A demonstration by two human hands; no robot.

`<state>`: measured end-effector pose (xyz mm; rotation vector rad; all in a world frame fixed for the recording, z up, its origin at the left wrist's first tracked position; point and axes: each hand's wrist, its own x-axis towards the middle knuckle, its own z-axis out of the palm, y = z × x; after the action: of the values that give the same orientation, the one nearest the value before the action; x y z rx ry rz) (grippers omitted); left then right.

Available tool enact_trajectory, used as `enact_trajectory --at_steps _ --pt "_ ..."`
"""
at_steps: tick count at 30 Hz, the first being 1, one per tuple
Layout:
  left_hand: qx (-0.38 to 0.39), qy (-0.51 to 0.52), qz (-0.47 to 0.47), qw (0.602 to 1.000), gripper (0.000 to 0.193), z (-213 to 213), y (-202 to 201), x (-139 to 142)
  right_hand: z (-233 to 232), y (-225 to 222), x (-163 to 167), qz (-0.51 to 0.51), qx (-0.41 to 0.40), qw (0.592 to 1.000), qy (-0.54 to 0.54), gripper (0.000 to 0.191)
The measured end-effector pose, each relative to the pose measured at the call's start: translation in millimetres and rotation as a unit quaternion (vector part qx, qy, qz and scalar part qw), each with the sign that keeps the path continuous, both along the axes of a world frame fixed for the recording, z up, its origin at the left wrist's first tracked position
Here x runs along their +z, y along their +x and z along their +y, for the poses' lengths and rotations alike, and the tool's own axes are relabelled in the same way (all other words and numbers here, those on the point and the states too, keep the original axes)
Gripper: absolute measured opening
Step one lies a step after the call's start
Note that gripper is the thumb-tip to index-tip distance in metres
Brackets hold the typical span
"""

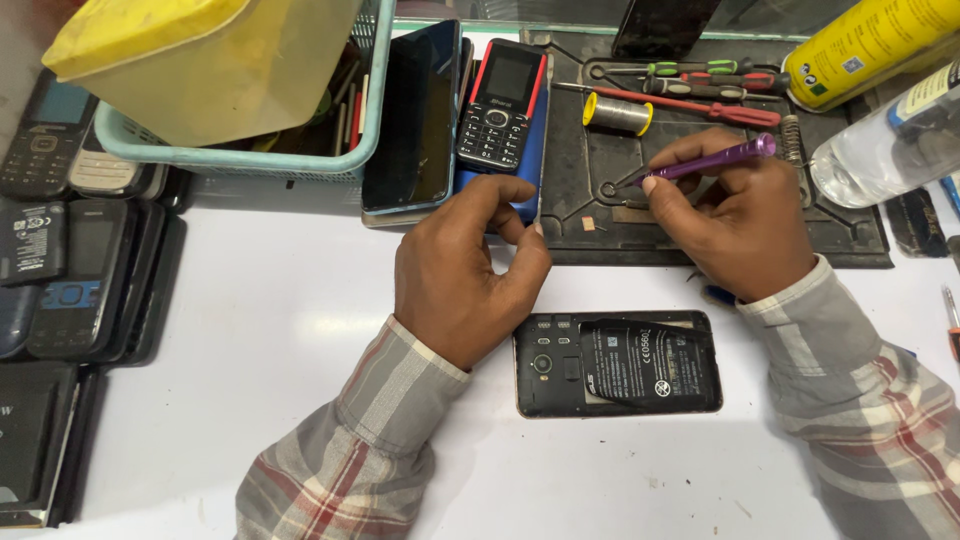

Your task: The person works on a smartphone placed on a white workbench, first peeling a strip from the back cover area, then using a purple precision screwdriver to unscrew screws from the phone's rear panel and around the battery compartment. They reposition the phone repeatedly and continue unscrewing screws along the edges of the device.

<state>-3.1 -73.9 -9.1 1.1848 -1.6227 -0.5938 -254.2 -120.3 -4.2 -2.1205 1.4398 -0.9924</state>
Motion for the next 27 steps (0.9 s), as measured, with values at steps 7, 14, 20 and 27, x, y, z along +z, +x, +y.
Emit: enact_trajectory --at_steps 7,14,20,27 --pt "0.001 0.001 -0.004 1.000 0.027 0 0 0 -2 2 -1 0.023 0.014 1.000 -0.006 0.018" --pt "0.001 -0.001 -0.001 1.000 0.026 0 0 -1 -1 2 0 0.014 0.007 1.000 -0.009 0.018" --pt "0.001 0.000 -0.001 1.000 0.026 0 -1 -1 2 0 3 0.006 0.002 1.000 -0.010 0.016" --pt "0.004 -0.010 -0.001 1.000 0.025 -1 -4 -1 10 1 10 -0.017 0.010 1.000 -0.022 0.014"
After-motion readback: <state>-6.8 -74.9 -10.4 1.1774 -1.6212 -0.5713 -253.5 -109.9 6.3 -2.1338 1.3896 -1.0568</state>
